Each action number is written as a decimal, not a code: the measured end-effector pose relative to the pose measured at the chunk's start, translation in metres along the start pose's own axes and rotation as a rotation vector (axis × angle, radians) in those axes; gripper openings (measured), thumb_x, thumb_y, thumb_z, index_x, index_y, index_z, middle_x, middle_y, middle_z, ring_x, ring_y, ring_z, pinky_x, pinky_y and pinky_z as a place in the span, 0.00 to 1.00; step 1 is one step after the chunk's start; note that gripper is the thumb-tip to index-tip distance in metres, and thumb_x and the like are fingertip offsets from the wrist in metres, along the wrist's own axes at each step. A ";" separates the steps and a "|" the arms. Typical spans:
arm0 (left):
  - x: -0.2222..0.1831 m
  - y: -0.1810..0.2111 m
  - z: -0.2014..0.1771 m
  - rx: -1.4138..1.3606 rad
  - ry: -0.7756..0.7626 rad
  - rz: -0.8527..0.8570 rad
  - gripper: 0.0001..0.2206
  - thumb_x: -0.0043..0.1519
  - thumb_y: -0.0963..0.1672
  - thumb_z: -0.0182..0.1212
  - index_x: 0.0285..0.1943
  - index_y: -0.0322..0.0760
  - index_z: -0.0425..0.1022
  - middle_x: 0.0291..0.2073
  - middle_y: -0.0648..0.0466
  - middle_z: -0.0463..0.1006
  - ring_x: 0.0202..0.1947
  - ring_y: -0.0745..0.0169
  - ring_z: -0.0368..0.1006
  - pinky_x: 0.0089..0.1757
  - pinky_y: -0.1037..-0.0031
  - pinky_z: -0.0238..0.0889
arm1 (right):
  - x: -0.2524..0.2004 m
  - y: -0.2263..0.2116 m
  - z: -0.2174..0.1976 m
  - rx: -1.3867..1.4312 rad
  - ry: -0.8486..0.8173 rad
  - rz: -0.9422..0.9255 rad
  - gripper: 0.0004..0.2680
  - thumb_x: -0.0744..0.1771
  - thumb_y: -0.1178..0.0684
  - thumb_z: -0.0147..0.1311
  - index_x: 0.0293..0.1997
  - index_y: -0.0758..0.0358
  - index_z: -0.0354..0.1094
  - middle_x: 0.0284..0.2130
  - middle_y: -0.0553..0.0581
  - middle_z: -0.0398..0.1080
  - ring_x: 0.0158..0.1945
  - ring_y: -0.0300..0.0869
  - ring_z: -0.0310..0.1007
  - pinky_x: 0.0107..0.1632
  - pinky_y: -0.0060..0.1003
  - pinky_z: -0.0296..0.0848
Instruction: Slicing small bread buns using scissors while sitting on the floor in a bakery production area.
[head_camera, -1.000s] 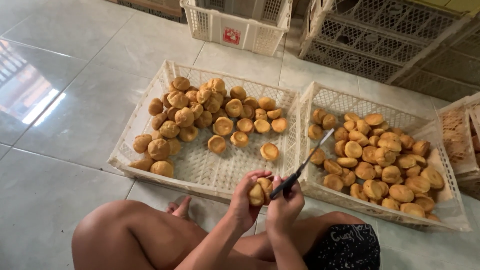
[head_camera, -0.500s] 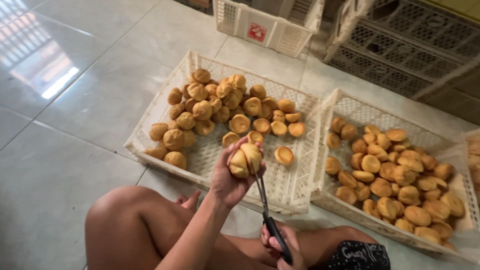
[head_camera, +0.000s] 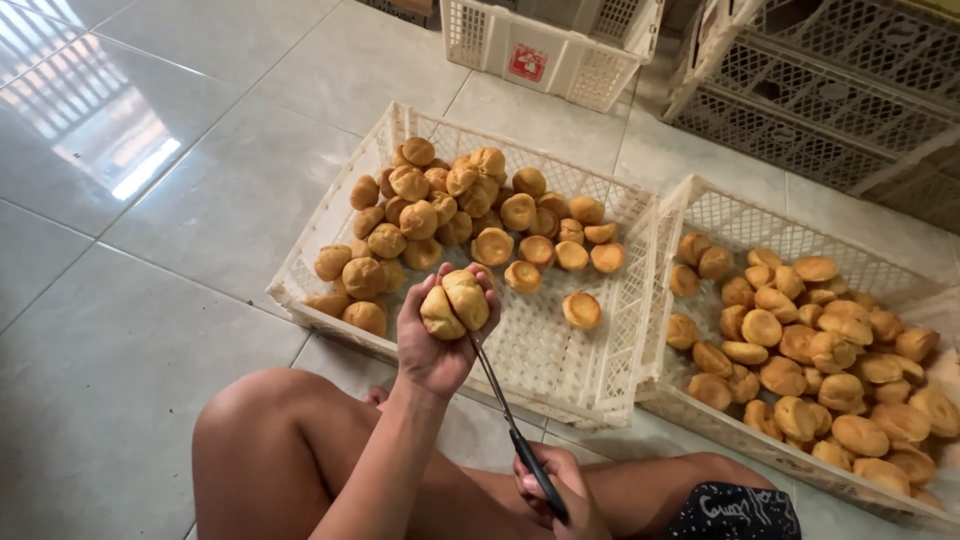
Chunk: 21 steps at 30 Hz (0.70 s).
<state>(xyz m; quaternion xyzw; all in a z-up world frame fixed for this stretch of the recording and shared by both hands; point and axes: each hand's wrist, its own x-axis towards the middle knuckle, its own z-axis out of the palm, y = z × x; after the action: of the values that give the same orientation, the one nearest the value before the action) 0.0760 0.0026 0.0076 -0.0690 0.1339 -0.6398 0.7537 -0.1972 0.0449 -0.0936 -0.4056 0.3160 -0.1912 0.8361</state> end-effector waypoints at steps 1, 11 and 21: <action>0.001 -0.001 -0.001 0.000 -0.001 -0.003 0.06 0.62 0.42 0.58 0.47 0.39 0.73 0.53 0.43 0.74 0.55 0.48 0.71 0.52 0.55 0.72 | 0.000 -0.002 0.001 -0.001 0.002 -0.002 0.10 0.61 0.53 0.62 0.33 0.68 0.65 0.18 0.51 0.60 0.17 0.32 0.46 0.21 0.28 0.40; -0.005 -0.002 0.001 -0.190 -0.006 0.014 0.09 0.62 0.42 0.58 0.51 0.41 0.73 0.52 0.44 0.72 0.51 0.51 0.71 0.49 0.60 0.73 | 0.001 0.000 0.004 -0.095 0.095 -0.044 0.07 0.60 0.56 0.60 0.31 0.68 0.66 0.17 0.51 0.61 0.18 0.33 0.47 0.23 0.29 0.42; -0.003 -0.009 -0.001 -0.151 0.013 0.028 0.09 0.64 0.41 0.57 0.52 0.40 0.71 0.52 0.43 0.73 0.50 0.49 0.72 0.48 0.59 0.73 | -0.004 -0.017 0.010 -0.154 0.140 -0.101 0.06 0.60 0.57 0.59 0.32 0.70 0.67 0.20 0.52 0.61 0.22 0.35 0.52 0.26 0.29 0.47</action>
<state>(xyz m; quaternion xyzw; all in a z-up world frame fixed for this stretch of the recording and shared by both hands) 0.0667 0.0039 0.0091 -0.1198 0.1877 -0.6178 0.7541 -0.1939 0.0429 -0.0741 -0.4696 0.3665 -0.2363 0.7677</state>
